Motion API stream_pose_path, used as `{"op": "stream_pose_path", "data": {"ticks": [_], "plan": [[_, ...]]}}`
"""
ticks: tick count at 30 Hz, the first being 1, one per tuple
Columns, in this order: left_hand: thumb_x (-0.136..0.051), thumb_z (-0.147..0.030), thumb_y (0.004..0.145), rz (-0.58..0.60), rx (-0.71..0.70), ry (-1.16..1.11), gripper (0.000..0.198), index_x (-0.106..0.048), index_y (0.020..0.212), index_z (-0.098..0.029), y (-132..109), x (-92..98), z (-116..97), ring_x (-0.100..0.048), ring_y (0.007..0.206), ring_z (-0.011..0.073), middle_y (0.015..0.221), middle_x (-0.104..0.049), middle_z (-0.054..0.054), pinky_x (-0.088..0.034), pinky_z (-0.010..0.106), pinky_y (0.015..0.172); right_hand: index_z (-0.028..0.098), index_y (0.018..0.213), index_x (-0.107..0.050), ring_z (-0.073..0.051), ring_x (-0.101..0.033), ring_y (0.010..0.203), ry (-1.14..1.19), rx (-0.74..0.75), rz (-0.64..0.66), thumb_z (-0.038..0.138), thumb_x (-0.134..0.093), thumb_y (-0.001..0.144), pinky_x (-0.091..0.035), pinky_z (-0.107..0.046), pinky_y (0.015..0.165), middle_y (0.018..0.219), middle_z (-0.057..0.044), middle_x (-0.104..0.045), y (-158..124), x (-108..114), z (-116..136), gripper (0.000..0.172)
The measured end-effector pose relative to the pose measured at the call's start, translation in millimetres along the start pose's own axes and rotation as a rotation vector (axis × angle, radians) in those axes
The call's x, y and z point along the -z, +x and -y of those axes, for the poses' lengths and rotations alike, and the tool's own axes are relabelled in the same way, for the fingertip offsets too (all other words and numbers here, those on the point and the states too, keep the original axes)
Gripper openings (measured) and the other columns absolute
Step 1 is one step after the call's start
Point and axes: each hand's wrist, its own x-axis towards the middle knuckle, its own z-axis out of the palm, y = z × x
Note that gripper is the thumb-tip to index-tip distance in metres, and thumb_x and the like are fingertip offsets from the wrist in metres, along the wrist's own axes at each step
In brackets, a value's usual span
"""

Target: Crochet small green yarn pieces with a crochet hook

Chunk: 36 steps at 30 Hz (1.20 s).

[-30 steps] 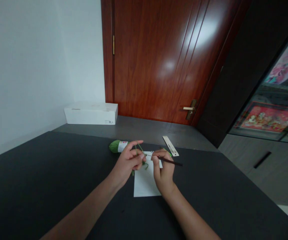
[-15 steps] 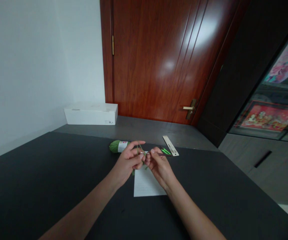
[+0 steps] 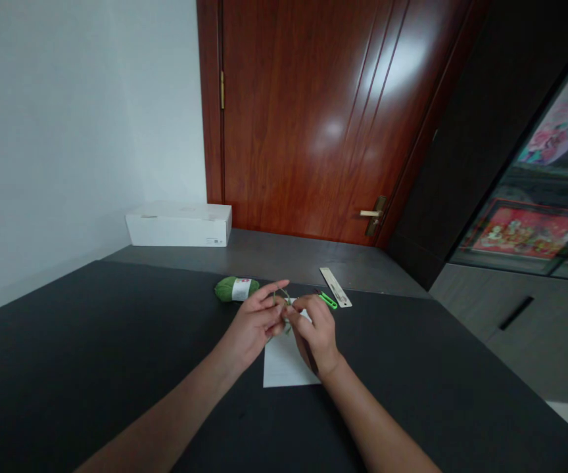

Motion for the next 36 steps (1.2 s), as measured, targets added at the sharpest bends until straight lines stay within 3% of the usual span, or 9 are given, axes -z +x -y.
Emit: {"op": "stream_pose_path", "data": {"ticks": [3,8,12,17,21,25,30,33,36], "plan": [[-0.075,-0.004,0.069,0.018,0.125,-0.154,0.044,-0.07,0.113,-0.007,-1,0.8,-1,-0.035,0.053,0.0046,0.071,-0.051,0.0,-0.023,0.019,0.046,0.025,0.091,-0.061,-0.018,-0.059,0.079,0.084,0.035,-0.051,0.01,-0.058,0.091,-0.048,-0.035,0.073,0.085,-0.002,-0.064,2,0,0,0.015],[-0.069,0.004,0.068,0.058,0.206,-0.219,0.047,-0.07,0.113,-0.006,-1,2.2,-6,-0.04,0.059,0.0081,0.07,-0.05,0.003,-0.022,0.017,0.046,0.023,0.089,-0.055,-0.015,-0.059,0.062,0.614,-0.383,-0.214,0.025,-0.056,0.095,-0.05,-0.031,0.06,0.078,0.0,-0.06,7,-8,5,0.007],[-0.068,0.004,0.069,0.068,0.225,-0.215,0.048,-0.069,0.116,-0.007,-1,5.4,-11,-0.036,0.057,0.0079,0.068,-0.049,0.003,-0.019,0.017,0.044,0.025,0.091,-0.051,-0.014,-0.057,0.055,0.871,-0.538,-0.274,0.038,-0.056,0.095,-0.047,-0.028,0.053,0.071,0.002,-0.058,12,-10,8,0.016],[-0.07,0.003,0.067,0.086,0.244,-0.193,0.049,-0.07,0.115,-0.009,2,9.4,-11,-0.037,0.056,0.006,0.071,-0.051,0.003,-0.018,0.016,0.044,0.025,0.083,-0.047,-0.014,-0.049,0.05,1.046,-0.674,-0.249,0.049,-0.057,0.092,-0.04,-0.026,0.046,0.063,0.004,-0.052,17,-10,10,0.028],[-0.073,-0.002,0.069,0.105,0.15,-0.089,0.043,-0.071,0.112,-0.01,3,9.8,-10,-0.038,0.054,0.0056,0.07,-0.055,0.003,-0.02,0.018,0.044,0.023,0.077,-0.048,-0.011,-0.043,0.046,1.165,-0.841,-0.147,0.048,-0.06,0.09,-0.033,-0.024,0.043,0.059,0.004,-0.047,17,-10,10,0.031],[-0.074,-0.006,0.071,0.099,0.053,0.039,0.052,-0.066,0.121,-0.014,3,7.2,-10,-0.041,0.052,0.0064,0.075,-0.059,0.004,-0.019,0.021,0.044,0.022,0.08,-0.052,-0.011,-0.045,0.05,1.112,-0.871,-0.047,0.048,-0.065,0.088,-0.036,-0.024,0.046,0.062,0.003,-0.054,15,-10,9,0.03],[-0.077,-0.009,0.069,0.093,0.041,0.08,0.064,-0.059,0.13,-0.015,0,3.4,-6,-0.043,0.056,0.0083,0.077,-0.061,0.004,-0.018,0.022,0.045,0.022,0.082,-0.057,-0.013,-0.058,0.065,0.844,-0.682,-0.181,0.041,-0.07,0.085,-0.05,-0.027,0.059,0.086,-0.002,-0.064,11,-13,7,0.024],[-0.077,-0.008,0.07,0.089,0.049,0.088,0.063,-0.059,0.13,-0.016,0,3.0,-5,-0.04,0.055,0.0071,0.081,-0.063,0.006,-0.018,0.022,0.045,0.021,0.085,-0.06,-0.017,-0.064,0.074,0.721,-0.619,-0.227,0.037,-0.069,0.086,-0.054,-0.03,0.068,0.083,-0.003,-0.066,7,-14,5,0.018],[-0.077,-0.011,0.072,0.081,0.063,0.099,0.056,-0.062,0.126,-0.015,1,5.0,-7,-0.039,0.053,0.0065,0.081,-0.063,0.007,-0.019,0.023,0.046,0.022,0.089,-0.059,-0.016,-0.064,0.07,0.717,-0.642,-0.246,0.036,-0.067,0.089,-0.053,-0.03,0.066,0.08,-0.002,-0.066,5,-13,2,0.016]]}}
